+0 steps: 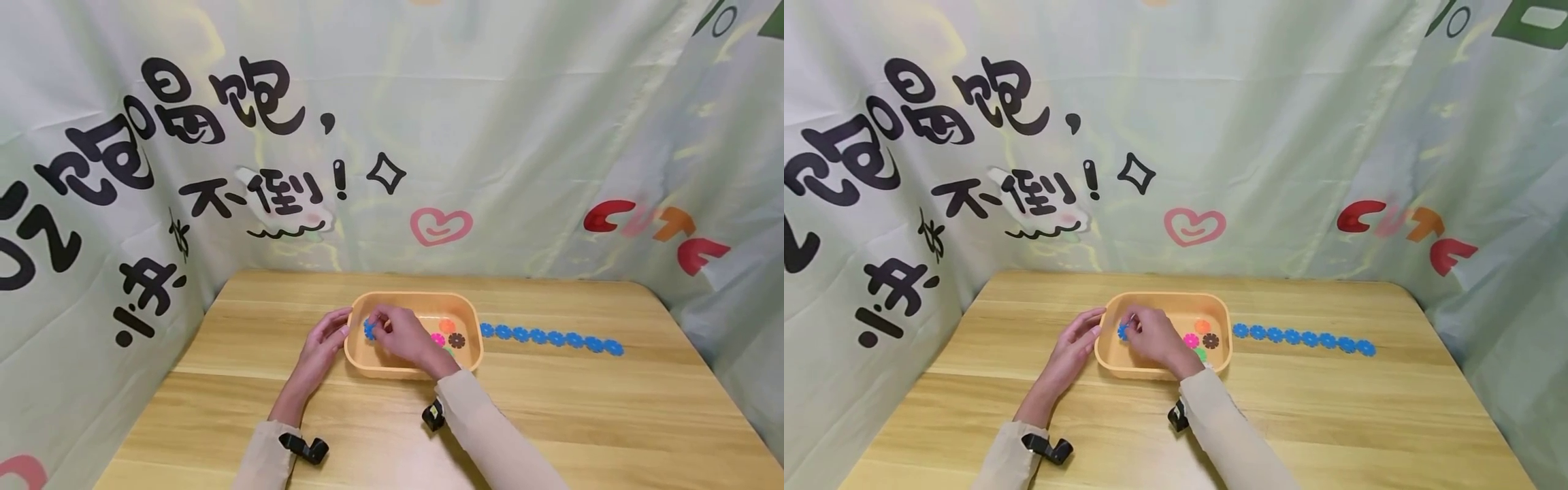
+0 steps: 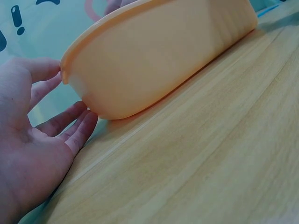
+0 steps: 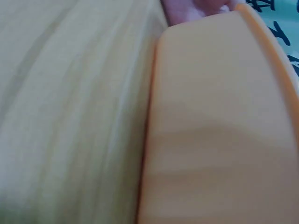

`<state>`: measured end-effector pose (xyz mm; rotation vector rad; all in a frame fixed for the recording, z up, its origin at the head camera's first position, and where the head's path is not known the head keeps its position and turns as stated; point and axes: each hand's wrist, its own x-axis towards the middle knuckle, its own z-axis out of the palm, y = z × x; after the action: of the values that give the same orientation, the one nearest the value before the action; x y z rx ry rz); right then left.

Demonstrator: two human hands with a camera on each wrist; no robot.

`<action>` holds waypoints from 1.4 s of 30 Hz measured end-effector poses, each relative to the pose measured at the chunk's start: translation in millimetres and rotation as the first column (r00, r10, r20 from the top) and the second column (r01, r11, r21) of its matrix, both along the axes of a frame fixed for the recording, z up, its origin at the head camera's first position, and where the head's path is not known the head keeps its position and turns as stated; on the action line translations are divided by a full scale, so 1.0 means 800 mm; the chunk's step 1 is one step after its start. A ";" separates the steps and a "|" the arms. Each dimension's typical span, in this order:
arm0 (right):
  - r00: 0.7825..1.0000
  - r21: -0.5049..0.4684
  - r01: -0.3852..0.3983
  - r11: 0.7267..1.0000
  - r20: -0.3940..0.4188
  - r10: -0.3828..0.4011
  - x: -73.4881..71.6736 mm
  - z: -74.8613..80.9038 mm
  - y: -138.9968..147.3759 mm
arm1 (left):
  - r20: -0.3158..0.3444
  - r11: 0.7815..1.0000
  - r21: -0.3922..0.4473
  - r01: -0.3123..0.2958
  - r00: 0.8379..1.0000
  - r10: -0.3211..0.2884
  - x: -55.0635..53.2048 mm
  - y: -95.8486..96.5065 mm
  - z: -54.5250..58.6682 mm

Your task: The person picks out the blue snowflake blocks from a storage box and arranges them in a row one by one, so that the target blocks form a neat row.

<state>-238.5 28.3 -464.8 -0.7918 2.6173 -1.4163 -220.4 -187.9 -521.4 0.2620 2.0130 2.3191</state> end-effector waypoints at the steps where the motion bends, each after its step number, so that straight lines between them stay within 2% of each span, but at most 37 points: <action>1: 1.000 -0.017 0.013 1.000 0.007 -0.013 0.001 0.002 0.001 | 0.001 1.000 -0.002 0.000 1.000 0.000 0.000 0.000 -0.001; 6: 0.997 -0.067 0.062 0.996 0.050 -0.059 0.005 0.009 0.008 | 0.010 1.000 -0.015 -0.002 1.000 0.002 0.000 0.002 -0.001; 9: 0.997 -0.091 0.072 0.993 0.043 -0.068 0.007 0.012 0.013 | 0.014 1.000 -0.016 -0.005 1.000 0.005 0.000 0.002 0.002; 19: 0.991 -0.187 0.057 0.981 0.128 -0.034 0.023 0.013 0.032 | 0.014 1.000 -0.025 -0.016 1.000 0.016 0.000 -0.001 0.001; 33: 0.990 -0.236 0.087 0.968 0.128 -0.058 0.047 0.033 0.069 | 0.002 0.999 -0.050 -0.015 1.000 0.015 -0.001 0.001 0.001; 38: 0.992 -0.244 0.098 0.965 0.105 -0.075 0.051 0.037 0.078 | 0.002 1.000 -0.025 -0.007 1.000 0.007 -0.001 0.001 0.002; 42: 0.989 -0.254 0.112 0.961 0.124 -0.082 0.053 0.037 0.088 | 0.005 0.999 -0.031 -0.007 1.000 0.007 -0.001 0.000 0.002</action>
<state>-196.0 98.4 -435.2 -0.5900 2.4480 -1.8030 -221.3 -187.7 -520.1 0.2468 2.0493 2.2878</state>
